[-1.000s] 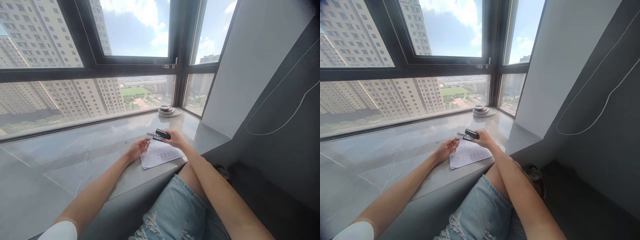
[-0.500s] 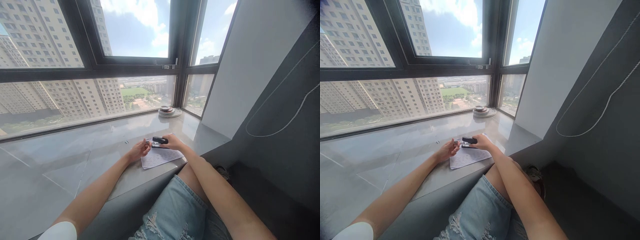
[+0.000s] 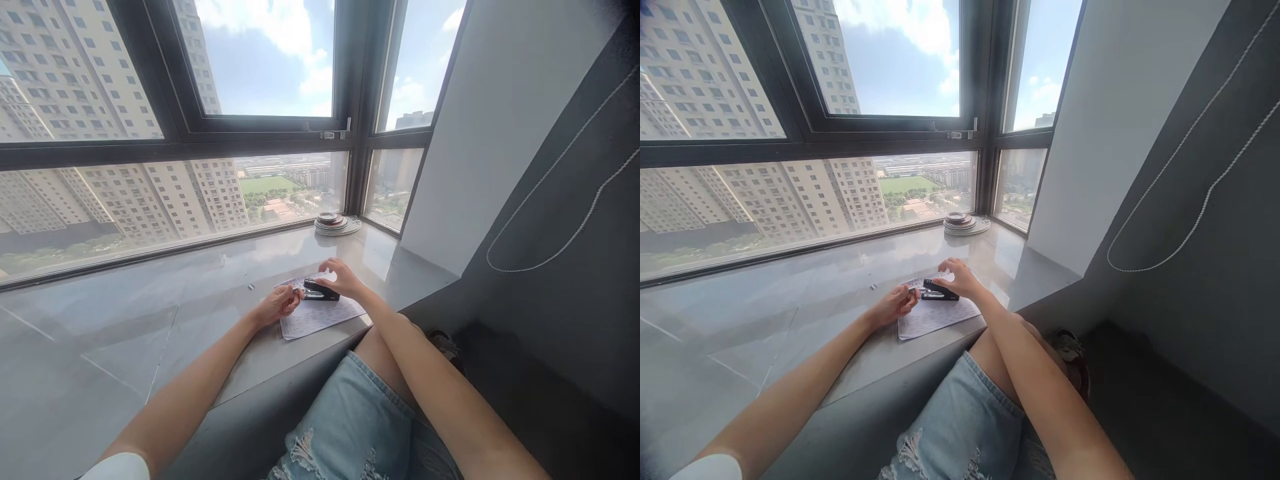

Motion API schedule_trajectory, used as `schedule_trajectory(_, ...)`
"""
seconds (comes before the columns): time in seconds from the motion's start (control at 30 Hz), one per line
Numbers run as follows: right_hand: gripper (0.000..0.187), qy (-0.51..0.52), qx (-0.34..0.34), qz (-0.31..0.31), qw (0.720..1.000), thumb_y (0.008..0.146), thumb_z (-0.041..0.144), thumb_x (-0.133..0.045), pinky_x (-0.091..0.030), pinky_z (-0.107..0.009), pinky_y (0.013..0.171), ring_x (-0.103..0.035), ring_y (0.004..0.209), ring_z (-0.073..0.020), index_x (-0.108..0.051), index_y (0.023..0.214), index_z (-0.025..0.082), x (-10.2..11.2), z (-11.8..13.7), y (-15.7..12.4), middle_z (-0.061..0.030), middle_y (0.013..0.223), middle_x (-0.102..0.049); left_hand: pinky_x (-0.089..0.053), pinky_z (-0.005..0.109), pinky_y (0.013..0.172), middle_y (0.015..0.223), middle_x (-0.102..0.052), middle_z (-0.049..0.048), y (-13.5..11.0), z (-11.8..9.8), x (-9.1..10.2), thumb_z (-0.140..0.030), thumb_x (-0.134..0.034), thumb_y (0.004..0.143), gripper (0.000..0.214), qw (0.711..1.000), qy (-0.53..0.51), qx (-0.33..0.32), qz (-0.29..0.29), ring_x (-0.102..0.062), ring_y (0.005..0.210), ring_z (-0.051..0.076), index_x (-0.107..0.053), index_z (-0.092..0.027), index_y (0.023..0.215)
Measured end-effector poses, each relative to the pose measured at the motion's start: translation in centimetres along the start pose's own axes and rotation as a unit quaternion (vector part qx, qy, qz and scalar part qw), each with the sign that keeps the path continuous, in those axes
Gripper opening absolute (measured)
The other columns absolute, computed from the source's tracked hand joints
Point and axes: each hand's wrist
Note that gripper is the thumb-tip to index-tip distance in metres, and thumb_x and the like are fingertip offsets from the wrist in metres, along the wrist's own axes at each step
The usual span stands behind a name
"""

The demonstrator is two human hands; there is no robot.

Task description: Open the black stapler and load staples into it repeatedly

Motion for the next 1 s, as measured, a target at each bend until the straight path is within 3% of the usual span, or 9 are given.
schedule_trajectory(0.07, 0.026, 0.015, 0.034, -0.034, 0.999, 0.093, 0.046, -0.071, -0.048, -0.035, 0.088, -0.058, 0.093, -0.0201, -0.068, 0.102, 0.022, 0.3, 0.7, 0.3, -0.0056, 0.101, -0.067, -0.016, 0.02, 0.043, 0.059, -0.041, -0.0047, 0.0, 0.1, 0.0, -0.071, -0.061, 0.089, 0.06, 1.0, 0.014, -0.008, -0.001, -0.021, 0.047, 0.006, -0.071, -0.013, 0.1)
schedule_trajectory(0.17, 0.022, 0.04, 0.082, -0.037, 0.995, 0.093, 0.042, -0.073, -0.048, -0.036, 0.09, -0.057, 0.095, -0.0206, -0.07, 0.102, 0.021, 0.6, 2.1, 0.8, -0.0068, 0.103, -0.067, -0.016, 0.02, 0.043, 0.063, -0.041, -0.0043, 0.0, 0.1, -0.1, -0.071, -0.062, 0.088, 0.06, 1.0, 0.025, -0.009, -0.009, -0.022, 0.048, 0.005, -0.072, -0.013, 0.101)
schedule_trajectory(0.37, 0.024, 0.052, 0.17, 0.064, 0.982, 0.086, 0.033, -0.082, -0.046, -0.034, 0.095, -0.057, 0.101, -0.0204, -0.076, 0.108, 0.023, -0.4, 4.5, 1.5, -0.0054, 0.107, -0.072, -0.011, 0.021, 0.04, 0.057, -0.037, -0.0062, 0.0, 0.4, 0.1, -0.077, -0.061, 0.085, 0.064, 0.997, 0.075, -0.005, -0.015, -0.015, 0.044, 0.004, -0.068, -0.013, 0.089)
schedule_trajectory(0.57, 0.004, 0.084, 0.197, 0.063, 0.975, 0.089, 0.022, -0.078, -0.047, -0.032, 0.091, -0.058, 0.092, -0.0192, -0.079, 0.093, 0.022, -1.8, 4.6, 2.0, -0.0033, 0.089, -0.074, -0.014, 0.02, 0.039, 0.052, -0.03, -0.008, 0.1, 1.0, 0.4, -0.076, -0.056, 0.088, 0.061, 0.995, 0.096, -0.008, -0.014, -0.015, 0.045, 0.005, -0.056, -0.016, 0.075)
schedule_trajectory(0.73, 0.008, 0.12, 0.193, 0.058, 0.972, 0.092, 0.02, -0.072, -0.048, -0.028, 0.079, -0.056, 0.084, -0.0179, -0.076, 0.086, 0.021, -2.2, 4.8, 1.7, -0.0025, 0.08, -0.071, -0.014, 0.02, 0.039, 0.05, -0.028, -0.0082, 0.1, 1.2, 0.4, -0.077, -0.054, 0.089, 0.066, 0.993, 0.113, -0.023, 0.005, -0.015, 0.045, 0.006, -0.069, -0.013, 0.084)
schedule_trajectory(0.8, 0.01, 0.143, 0.179, 0.033, 0.973, 0.094, 0.023, -0.07, -0.048, -0.028, 0.076, -0.056, 0.083, -0.0177, -0.075, 0.086, 0.021, -1.9, 4.8, 1.9, -0.0028, 0.079, -0.07, -0.014, 0.02, 0.038, 0.051, -0.03, -0.0082, 0.0, 1.1, 0.5, -0.078, -0.057, 0.087, 0.069, 0.994, 0.106, -0.032, 0.011, -0.013, 0.044, 0.005, -0.074, -0.011, 0.091)
schedule_trajectory(0.87, 0.014, 0.155, 0.141, -0.034, 0.977, 0.095, 0.028, -0.069, -0.048, -0.028, 0.075, -0.056, 0.079, -0.0171, -0.074, 0.085, 0.021, -1.0, 4.3, 2.1, -0.0028, 0.08, -0.07, -0.015, 0.02, 0.038, 0.054, -0.036, -0.0072, 0.0, 1.0, 0.6, -0.077, -0.06, 0.086, 0.07, 0.995, 0.091, -0.048, 0.006, -0.014, 0.043, 0.004, -0.076, -0.011, 0.1)
schedule_trajectory(1.0, 0.017, 0.052, -0.037, -0.209, 0.976, 0.094, 0.031, -0.066, -0.048, -0.03, 0.079, -0.059, 0.081, -0.018, -0.073, 0.082, 0.02, 2.5, 0.8, 2.2, -0.0037, 0.082, -0.071, -0.017, 0.02, 0.042, 0.06, -0.044, -0.0044, 0.0, 0.8, 0.7, -0.07, -0.058, 0.092, 0.063, 0.996, 0.045, -0.076, -0.002, -0.02, 0.042, 0.002, -0.078, -0.012, 0.105)
Point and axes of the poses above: each hand's wrist, its own y-axis towards the middle knuckle, its own x-axis out of the back of the hand, z = x × y
